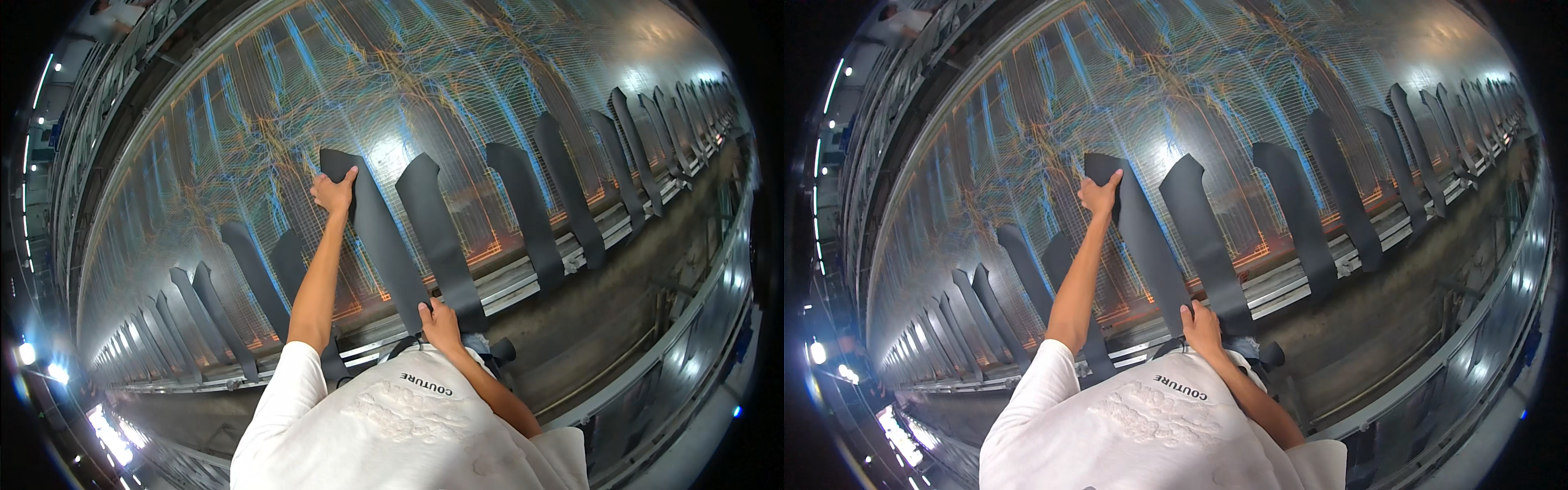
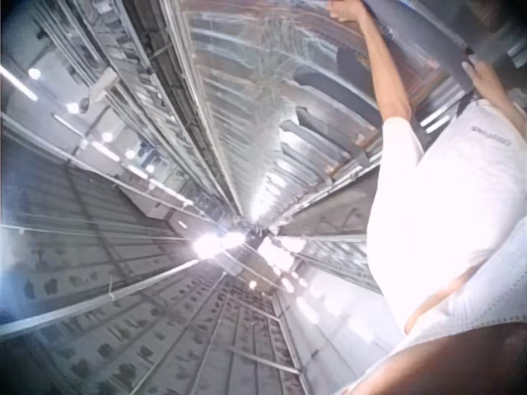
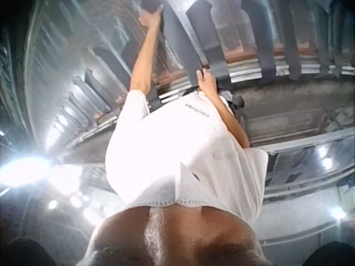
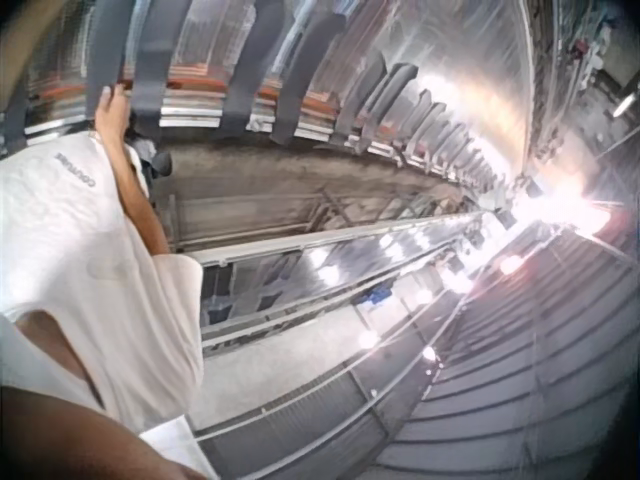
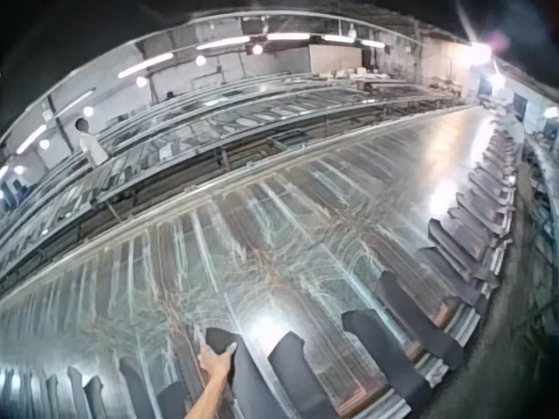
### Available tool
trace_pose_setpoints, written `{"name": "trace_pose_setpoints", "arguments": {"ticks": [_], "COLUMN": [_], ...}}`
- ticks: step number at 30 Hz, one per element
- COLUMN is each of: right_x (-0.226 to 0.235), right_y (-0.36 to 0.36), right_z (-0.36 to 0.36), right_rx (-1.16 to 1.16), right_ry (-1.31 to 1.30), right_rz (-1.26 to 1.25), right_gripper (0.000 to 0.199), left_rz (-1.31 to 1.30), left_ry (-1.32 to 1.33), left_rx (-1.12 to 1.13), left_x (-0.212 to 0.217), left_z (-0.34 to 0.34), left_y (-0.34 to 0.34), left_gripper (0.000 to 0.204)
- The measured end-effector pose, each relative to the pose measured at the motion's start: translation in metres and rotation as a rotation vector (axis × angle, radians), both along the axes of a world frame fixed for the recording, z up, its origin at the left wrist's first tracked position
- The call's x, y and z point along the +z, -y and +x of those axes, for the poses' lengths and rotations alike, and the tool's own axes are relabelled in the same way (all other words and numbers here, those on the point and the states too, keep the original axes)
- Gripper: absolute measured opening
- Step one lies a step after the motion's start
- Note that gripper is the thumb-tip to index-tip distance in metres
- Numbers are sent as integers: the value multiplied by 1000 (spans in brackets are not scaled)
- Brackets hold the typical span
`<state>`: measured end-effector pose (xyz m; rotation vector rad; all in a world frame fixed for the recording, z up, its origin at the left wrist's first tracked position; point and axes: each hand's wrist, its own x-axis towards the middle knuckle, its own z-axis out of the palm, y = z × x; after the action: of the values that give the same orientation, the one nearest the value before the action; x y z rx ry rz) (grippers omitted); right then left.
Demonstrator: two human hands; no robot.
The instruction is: The person repeatedly picks up long, dark, flexible panels from a metal rack and places them back in a vertical position. They handle the panels one at a time, adjusting their placement along the rack.
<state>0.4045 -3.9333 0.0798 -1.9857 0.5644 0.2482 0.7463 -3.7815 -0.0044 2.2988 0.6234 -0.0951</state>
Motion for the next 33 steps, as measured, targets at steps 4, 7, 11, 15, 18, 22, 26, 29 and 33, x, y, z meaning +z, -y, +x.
{"name": "trace_pose_setpoints", "arguments": {"ticks": [4,7,11,15,18,22,26,29,33], "right_x": [9,16,7,-1,23,20,15,16,19], "right_y": [3,5,1,-1,6,5,2,1,2], "right_z": [12,24,23,17,32,30,25,26,29], "right_rx": [46,57,49,27,73,73,65,60,64], "right_ry": [-223,-292,-169,-101,-295,-281,-263,-253,-271], "right_rz": [71,99,65,34,108,103,112,95,94], "right_gripper": [34,32,29,28,28,29,28,29,29], "left_rz": [-14,-13,-7,2,19,44,45,38,34], "left_ry": [-4,9,44,32,45,49,53,41,68], "left_rx": [52,55,71,66,80,77,96,62,97], "left_x": [1,-3,-9,-7,-13,-19,-20,-17,-21], "left_z": [-1,1,4,1,2,3,3,1,2], "left_y": [3,3,4,6,4,3,3,3,3], "left_gripper": [101,100,98,96,95,96,96,96,96]}}
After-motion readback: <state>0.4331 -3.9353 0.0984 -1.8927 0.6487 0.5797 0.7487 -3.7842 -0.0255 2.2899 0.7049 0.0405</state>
